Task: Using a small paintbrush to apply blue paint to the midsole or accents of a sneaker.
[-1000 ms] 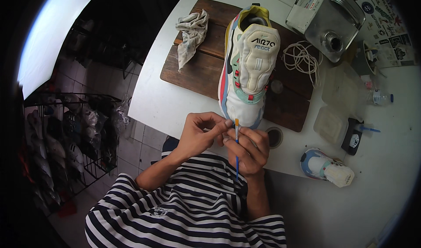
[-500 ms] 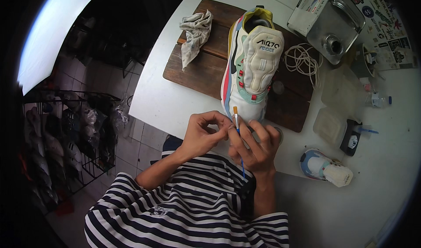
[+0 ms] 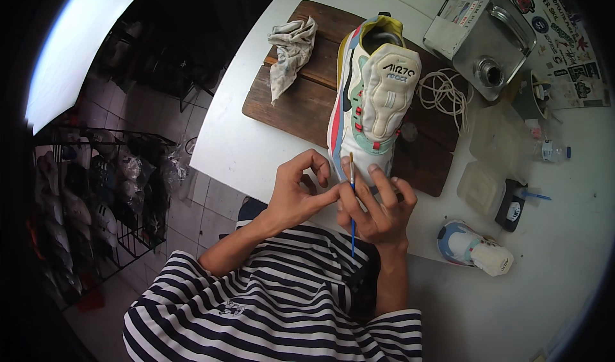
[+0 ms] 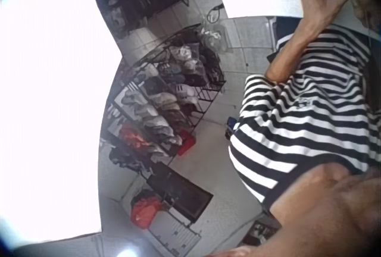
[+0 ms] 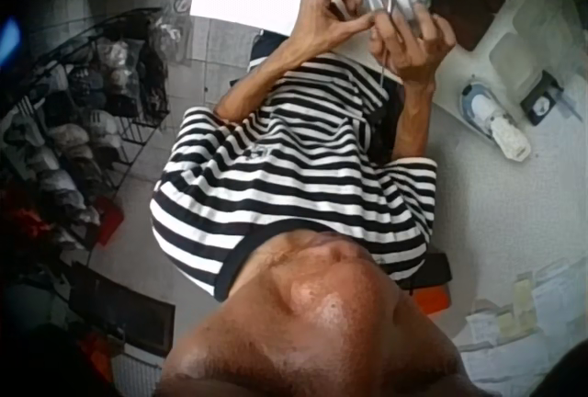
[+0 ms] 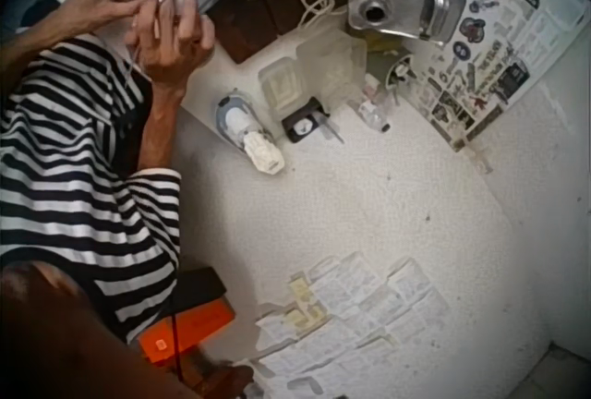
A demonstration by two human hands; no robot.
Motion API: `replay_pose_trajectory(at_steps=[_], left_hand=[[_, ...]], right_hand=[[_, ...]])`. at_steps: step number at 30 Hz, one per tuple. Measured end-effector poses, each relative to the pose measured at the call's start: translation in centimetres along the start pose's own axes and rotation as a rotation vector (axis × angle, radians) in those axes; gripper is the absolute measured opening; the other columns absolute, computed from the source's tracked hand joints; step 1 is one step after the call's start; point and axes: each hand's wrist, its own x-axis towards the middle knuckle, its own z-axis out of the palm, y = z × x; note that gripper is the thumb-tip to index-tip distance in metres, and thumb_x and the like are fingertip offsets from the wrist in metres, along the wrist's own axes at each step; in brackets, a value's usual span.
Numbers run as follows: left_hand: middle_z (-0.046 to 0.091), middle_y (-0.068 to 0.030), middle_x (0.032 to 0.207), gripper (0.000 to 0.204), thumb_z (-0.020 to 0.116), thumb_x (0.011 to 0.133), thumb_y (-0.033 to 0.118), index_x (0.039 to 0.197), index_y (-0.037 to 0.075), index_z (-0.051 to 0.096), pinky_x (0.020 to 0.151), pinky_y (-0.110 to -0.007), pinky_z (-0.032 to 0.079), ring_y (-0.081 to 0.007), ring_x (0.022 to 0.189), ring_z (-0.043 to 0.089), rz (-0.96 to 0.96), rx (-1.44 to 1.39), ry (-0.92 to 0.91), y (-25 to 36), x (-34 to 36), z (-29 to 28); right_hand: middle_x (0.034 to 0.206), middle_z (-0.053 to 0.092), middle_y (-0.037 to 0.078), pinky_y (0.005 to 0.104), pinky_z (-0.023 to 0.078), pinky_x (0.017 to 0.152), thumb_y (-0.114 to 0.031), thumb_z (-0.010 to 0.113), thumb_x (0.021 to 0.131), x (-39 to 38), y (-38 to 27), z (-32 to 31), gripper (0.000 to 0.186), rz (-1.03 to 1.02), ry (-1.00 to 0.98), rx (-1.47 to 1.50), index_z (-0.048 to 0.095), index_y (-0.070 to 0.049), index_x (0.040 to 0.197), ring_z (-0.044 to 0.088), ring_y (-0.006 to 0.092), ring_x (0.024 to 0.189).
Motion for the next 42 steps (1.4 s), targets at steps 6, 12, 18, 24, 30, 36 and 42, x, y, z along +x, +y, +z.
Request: replay_pose_trajectory(at_steps=[6,12,18,24,30,36,42], left_hand=[[0.061,-0.0091,0.095,0.051,0.091,0.073,0.02,0.111,0.004,0.061,0.069,-0.031,0.051,-0.0182,0.084,0.059,0.08,0.191,0.103,0.2,0.1,-0.2],[0.036,-0.0222,0.162,0.079,0.078,0.083,0.024,0.153,0.004,0.045,0.121,-0.054,0.025,-0.0405,0.151,0.032,0.493,0.827,-0.049,0.3,-0.3,0.8],[0.043,-0.0237,0.157,0.064,0.064,0.088,0.014,0.149,-0.001,0.048,0.125,-0.06,0.013,-0.0385,0.151,0.034,0.542,0.504,-0.309,-0.3,-2.0,1.3],[0.059,-0.0145,0.147,0.058,0.062,0.085,0.016,0.142,0.003,0.059,0.123,-0.058,0.025,-0.0347,0.143,0.049,0.524,0.744,-0.056,1.4,-1.0,0.6],[0.063,-0.0095,0.142,0.059,0.069,0.081,0.014,0.139,0.006,0.062,0.123,-0.058,0.026,-0.0243,0.139,0.055,0.69,0.665,-0.17,-0.1,-1.8,0.7],[0.064,-0.0111,0.14,0.063,0.072,0.078,0.008,0.14,0.007,0.061,0.123,-0.057,0.026,-0.0228,0.137,0.056,0.667,0.642,-0.068,-0.4,-1.6,1.0],[0.061,-0.0109,0.144,0.061,0.07,0.08,0.011,0.141,0.01,0.061,0.116,-0.05,0.036,-0.0192,0.133,0.059,0.657,0.796,-0.033,0.0,-0.5,-0.3]], right_hand=[[0.096,0.076,0.004,0.0425,0.04,0.095,-0.029,0.057,0.094,-0.1,-0.5,-1.4,0.024,0.011,0.064,0.228,0.067,-0.013,0.109,0.06,0.0244,0.107],[0.122,0.065,0.026,0.0488,0.048,0.097,-0.016,0.055,0.098,-0.9,-0.2,0.0,0.032,0.288,0.289,0.315,0.049,0.0,0.125,0.058,0.0353,0.12],[0.147,0.044,0.036,0.0541,0.038,0.116,-0.008,0.057,0.101,-2.0,-2.0,2.0,0.037,0.603,0.28,0.663,0.04,0.004,0.132,0.048,0.0449,0.138],[0.148,0.043,0.036,0.0543,0.038,0.117,-0.008,0.055,0.102,-2.3,-1.7,2.2,0.039,0.607,0.267,0.668,0.037,0.004,0.134,0.048,0.0456,0.138],[0.148,0.043,0.036,0.0545,0.036,0.117,-0.002,0.056,0.099,-2.5,-1.9,1.9,0.039,0.616,0.249,0.657,0.039,0.003,0.133,0.049,0.0459,0.137],[0.147,0.044,0.036,0.055,0.037,0.117,0.001,0.055,0.098,-2.5,-2.0,2.2,0.039,0.589,0.243,0.632,0.039,0.003,0.133,0.049,0.0458,0.137],[0.147,0.045,0.035,0.0547,0.038,0.116,0.0,0.055,0.098,-2.2,-2.1,2.1,0.038,0.597,0.237,0.606,0.04,0.003,0.133,0.051,0.045,0.136]])
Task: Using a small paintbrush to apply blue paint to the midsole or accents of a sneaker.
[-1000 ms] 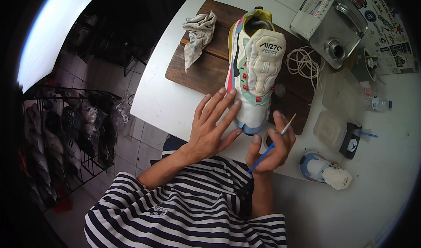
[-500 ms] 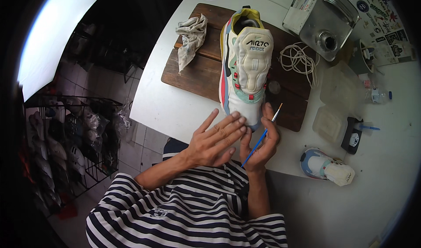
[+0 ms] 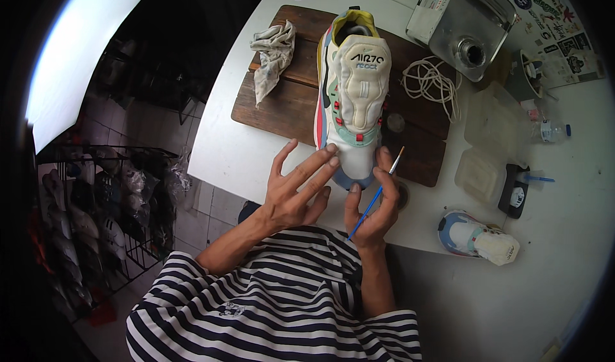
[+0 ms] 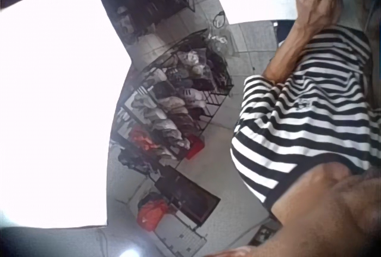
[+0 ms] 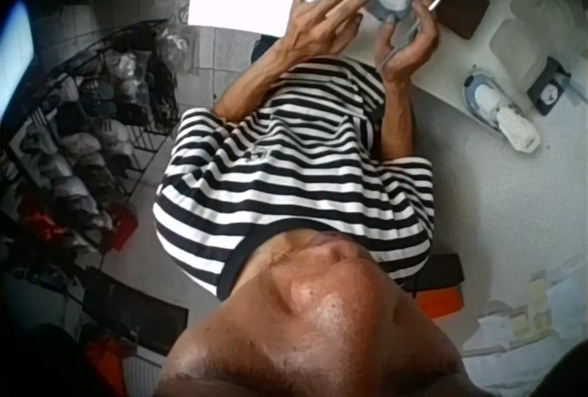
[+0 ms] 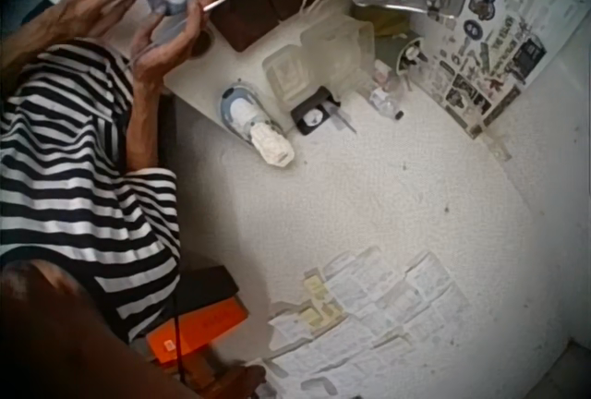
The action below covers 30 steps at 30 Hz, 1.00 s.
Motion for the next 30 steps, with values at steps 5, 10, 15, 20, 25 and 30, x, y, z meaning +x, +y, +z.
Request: replay_pose_trajectory(at_steps=[5,10,15,20,25,30], left_hand=[[0.061,-0.0102,0.145,0.061,0.071,0.08,0.012,0.14,0.011,0.061,0.114,-0.054,0.036,-0.0183,0.129,0.062,0.181,-0.107,-0.009,1.5,-0.9,0.7],[0.057,-0.0108,0.15,0.068,0.074,0.076,0.01,0.142,0.012,0.058,0.113,-0.05,0.033,-0.0175,0.13,0.061,0.021,0.033,0.06,0.2,0.5,0.2],[0.059,-0.0175,0.144,0.06,0.071,0.075,0.001,0.134,0.004,0.063,0.109,-0.05,0.039,-0.0228,0.126,0.064,0.259,-0.09,-0.002,1.2,-0.7,0.3],[0.065,-0.0116,0.136,0.062,0.074,0.073,-0.004,0.133,0.003,0.064,0.094,-0.042,0.05,-0.0245,0.111,0.066,0.05,-0.183,0.174,-0.2,0.0,1.6],[0.073,-0.0096,0.118,0.045,0.077,0.07,0.006,0.115,0.002,0.073,0.084,-0.039,0.052,-0.0263,0.106,0.067,0.159,-0.141,0.209,0.7,-0.8,2.1],[0.075,-0.0124,0.105,0.038,0.074,0.067,0.008,0.104,-0.001,0.075,0.076,-0.037,0.057,-0.0287,0.096,0.071,0.137,-0.22,0.28,0.8,-1.5,2.8]], right_hand=[[0.147,0.045,0.035,0.0545,0.039,0.115,-0.002,0.057,0.099,0.1,-0.1,0.1,0.038,-0.025,0.016,0.049,0.04,0.003,0.133,0.052,0.0447,0.135],[0.146,0.046,0.034,0.0543,0.039,0.115,-0.009,0.062,0.1,0.0,0.0,0.2,0.042,-0.004,0.003,0.008,0.04,0.003,0.133,0.051,0.0447,0.136],[0.146,0.047,0.034,0.0538,0.04,0.115,-0.004,0.063,0.097,-0.2,0.2,-0.1,0.042,-0.017,0.012,-0.013,0.041,0.003,0.132,0.053,0.0444,0.134],[0.139,0.055,0.032,0.0519,0.044,0.111,-0.002,0.067,0.093,0.2,-0.1,-0.3,0.041,-0.079,0.014,-0.156,0.046,0.002,0.128,0.056,0.0434,0.129],[0.127,0.071,0.009,0.0405,0.048,0.095,-0.007,0.076,0.088,0.6,0.1,-1.4,0.034,-0.39,0.003,-0.408,0.057,-0.015,0.116,0.057,0.0288,0.123],[0.104,0.076,-0.006,0.0408,0.041,0.102,-0.018,0.065,0.095,2.9,-1.1,-2.0,0.006,-0.475,-0.238,-0.498,0.069,-0.02,0.099,0.057,0.017,0.123]])
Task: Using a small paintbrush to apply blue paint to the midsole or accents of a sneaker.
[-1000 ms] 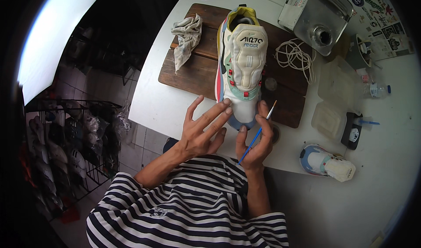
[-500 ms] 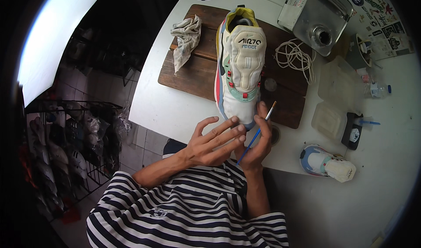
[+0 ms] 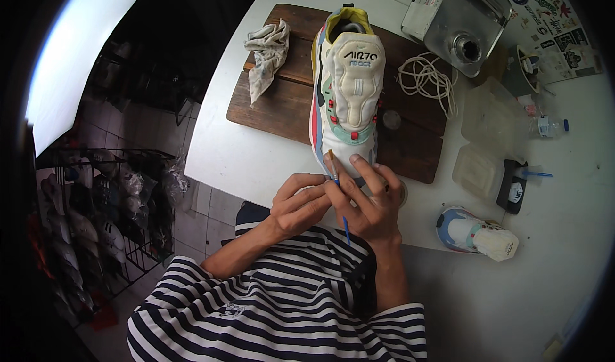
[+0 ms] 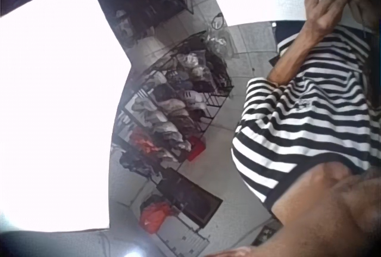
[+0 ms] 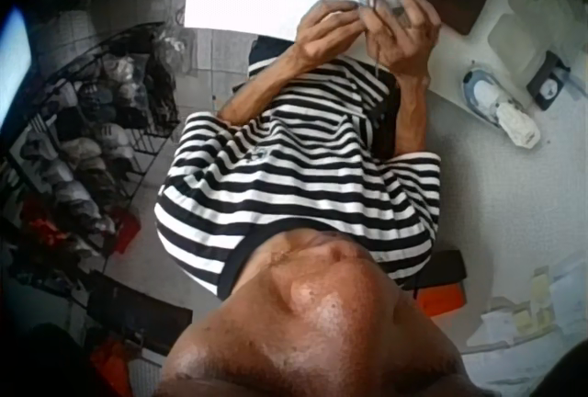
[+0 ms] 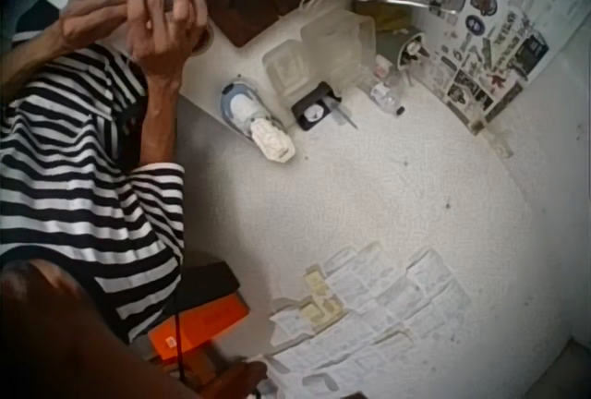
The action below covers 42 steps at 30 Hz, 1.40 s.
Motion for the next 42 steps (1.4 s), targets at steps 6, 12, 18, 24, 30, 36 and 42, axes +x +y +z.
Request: replay_pose_trajectory(at_steps=[6,12,18,24,30,36,42], left_hand=[[0.074,-0.0114,0.103,0.036,0.073,0.07,0.008,0.105,0.0,0.075,0.079,-0.037,0.058,-0.0282,0.098,0.071,0.008,-0.014,-0.011,0.0,-0.1,0.5],[0.074,-0.0103,0.104,0.034,0.073,0.073,0.009,0.105,0.0,0.075,0.08,-0.038,0.058,-0.0276,0.1,0.07,0.006,-0.002,-0.028,-0.1,0.0,0.6],[0.073,-0.0108,0.105,0.033,0.071,0.075,0.01,0.106,0.0,0.074,0.083,-0.039,0.057,-0.0277,0.1,0.07,0.033,-0.02,-0.045,0.0,0.2,0.7],[0.073,-0.0097,0.109,0.036,0.072,0.075,0.01,0.109,0.001,0.073,0.083,-0.038,0.057,-0.0263,0.101,0.07,0.001,0.008,-0.05,-0.3,0.0,0.6],[0.076,-0.0107,0.1,0.031,0.079,0.073,-0.003,0.103,0.0,0.073,0.074,-0.033,0.057,-0.0255,0.09,0.071,0.035,0.015,-0.017,0.3,1.2,1.0],[0.074,-0.011,0.101,0.047,0.081,0.069,-0.005,0.116,-0.003,0.071,0.073,-0.032,0.056,-0.0241,0.09,0.068,-0.11,-0.081,0.014,0.9,1.6,1.1],[0.057,-0.0069,0.097,0.066,0.078,0.08,0.013,0.143,0.008,0.06,0.076,-0.034,0.046,-0.0212,0.087,0.056,-0.184,0.118,-0.213,0.7,1.8,0.0]], right_hand=[[0.102,0.076,-0.005,0.0439,0.04,0.106,-0.017,0.073,0.089,-0.7,1.1,-1.0,0.008,-0.074,-0.007,-0.01,0.071,-0.02,0.096,0.06,0.0154,0.12],[0.1,0.075,-0.005,0.0534,0.035,0.115,-0.024,0.071,0.093,0.6,1.1,-0.2,0.011,-0.042,-0.074,-0.03,0.069,-0.019,0.102,0.059,0.0174,0.126],[0.1,0.075,-0.004,0.0541,0.035,0.116,-0.024,0.071,0.092,-1.9,1.6,-0.2,0.012,-0.071,0.045,-0.033,0.069,-0.02,0.103,0.061,0.0172,0.123],[0.099,0.075,-0.002,0.0586,0.033,0.115,-0.015,0.067,0.086,-0.7,1.5,-0.1,0.017,-0.044,0.012,0.009,0.065,-0.018,0.102,0.06,0.0197,0.12],[0.123,0.068,0.02,0.0489,0.046,0.108,-0.008,0.062,0.091,-2.1,2.3,-0.7,0.031,0.063,0.246,0.165,0.048,-0.006,0.119,0.057,0.0322,0.12],[0.147,0.048,0.032,0.0509,0.038,0.114,-0.007,0.071,0.092,-1.8,0.9,2.3,0.054,0.554,0.28,0.641,0.042,0.002,0.136,0.05,0.039,0.136],[0.146,0.047,0.034,0.0507,0.038,0.115,-0.008,0.071,0.093,-1.7,0.4,2.6,0.056,0.547,0.28,0.657,0.04,0.005,0.137,0.049,0.0408,0.137]])
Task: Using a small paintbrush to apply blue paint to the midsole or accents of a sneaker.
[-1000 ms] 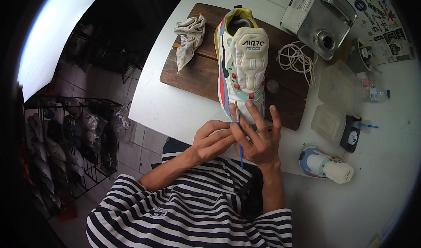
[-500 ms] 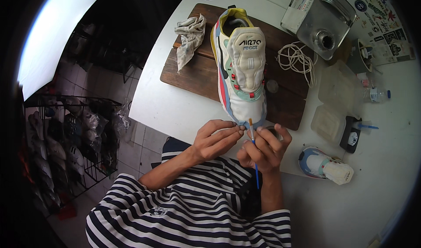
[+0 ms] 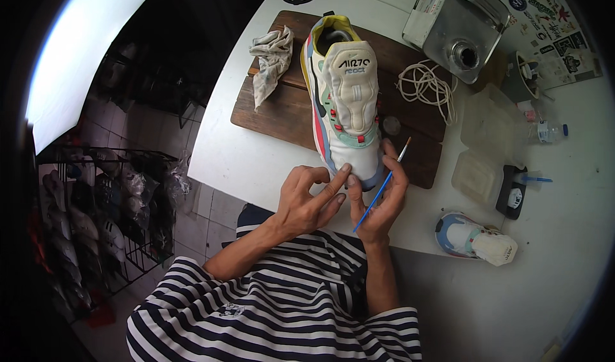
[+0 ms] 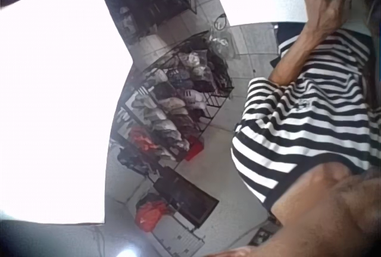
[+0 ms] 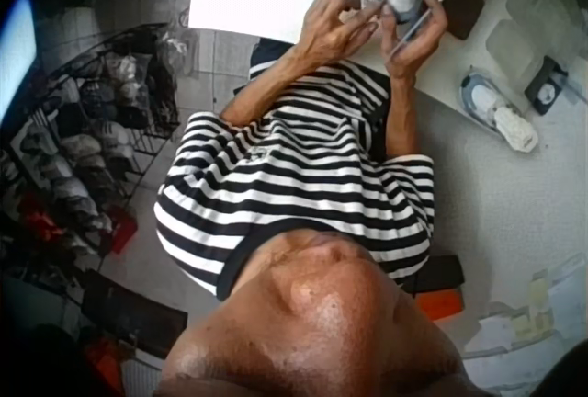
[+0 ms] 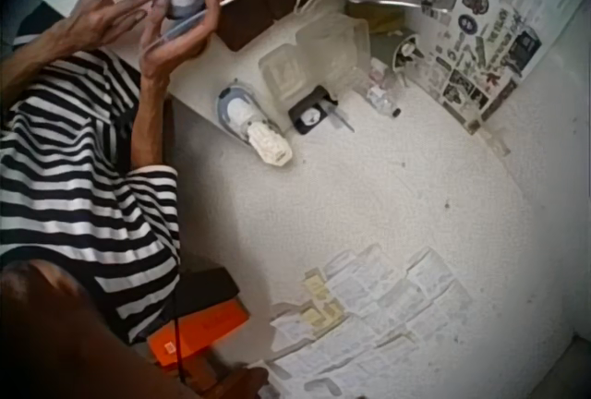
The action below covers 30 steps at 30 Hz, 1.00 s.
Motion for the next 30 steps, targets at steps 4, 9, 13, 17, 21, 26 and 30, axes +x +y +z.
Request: replay_pose_trajectory(at_steps=[4,9,13,17,21,26,30], left_hand=[[0.053,-0.0088,0.104,0.067,0.079,0.077,0.023,0.142,0.017,0.064,0.076,-0.037,0.045,-0.0226,0.087,0.053,0.009,0.164,-0.059,-0.6,0.0,-1.2],[0.051,-0.0093,0.107,0.066,0.077,0.08,0.029,0.144,0.023,0.062,0.078,-0.038,0.042,-0.0229,0.086,0.05,-0.09,0.231,-0.059,-0.9,0.3,-1.2],[0.05,-0.0085,0.106,0.067,0.078,0.079,0.029,0.145,0.027,0.062,0.077,-0.037,0.041,-0.0217,0.087,0.05,0.027,0.181,-0.068,-0.7,-0.4,-0.7],[0.051,-0.009,0.107,0.068,0.078,0.079,0.029,0.145,0.024,0.061,0.079,-0.037,0.041,-0.0221,0.088,0.05,-0.007,0.276,-0.06,-1.3,0.5,-1.5],[0.054,-0.0101,0.106,0.069,0.08,0.078,0.026,0.144,0.014,0.061,0.077,-0.037,0.043,-0.0228,0.087,0.052,-0.131,0.235,-0.05,-0.8,0.4,-1.4],[0.064,-0.0078,0.099,0.064,0.085,0.07,0.007,0.132,0.01,0.07,0.066,-0.032,0.05,-0.0211,0.08,0.057,-0.073,-0.05,0.097,0.2,0.6,0.0],[0.069,-0.0059,0.091,0.049,0.084,0.065,-0.001,0.113,0.006,0.078,0.062,-0.031,0.051,-0.0203,0.076,0.064,0.023,-0.061,0.192,-0.1,1.5,-0.1]], right_hand=[[0.143,0.049,0.034,0.0514,0.04,0.114,-0.009,0.07,0.094,-0.2,0.3,0.1,0.054,-0.006,0.009,-0.009,0.04,0.005,0.137,0.052,0.042,0.134],[0.142,0.05,0.035,0.052,0.041,0.112,-0.011,0.067,0.095,-0.2,0.2,0.2,0.052,0.001,0.008,-0.017,0.04,0.005,0.136,0.053,0.0426,0.132],[0.149,0.043,0.033,0.0522,0.031,0.118,-0.009,0.06,0.097,-0.5,0.5,0.1,0.049,0.001,-0.029,0.087,0.037,0.003,0.139,0.045,0.0408,0.139],[0.15,0.043,0.034,0.0524,0.031,0.119,-0.011,0.06,0.096,-0.7,0.6,0.1,0.052,0.009,-0.039,0.077,0.037,0.002,0.14,0.044,0.041,0.14],[0.15,0.042,0.034,0.0524,0.03,0.119,-0.007,0.059,0.094,-0.5,0.5,0.1,0.051,-0.006,-0.045,0.058,0.037,0.002,0.14,0.044,0.0411,0.141],[0.15,0.042,0.034,0.0521,0.03,0.119,0.0,0.058,0.092,-0.7,0.3,0.1,0.051,-0.014,-0.029,0.069,0.038,0.002,0.139,0.043,0.0414,0.141],[0.15,0.042,0.034,0.0511,0.032,0.118,0.0,0.059,0.092,-1.1,0.3,0.1,0.052,-0.007,-0.029,0.061,0.038,0.002,0.139,0.044,0.0412,0.141]])
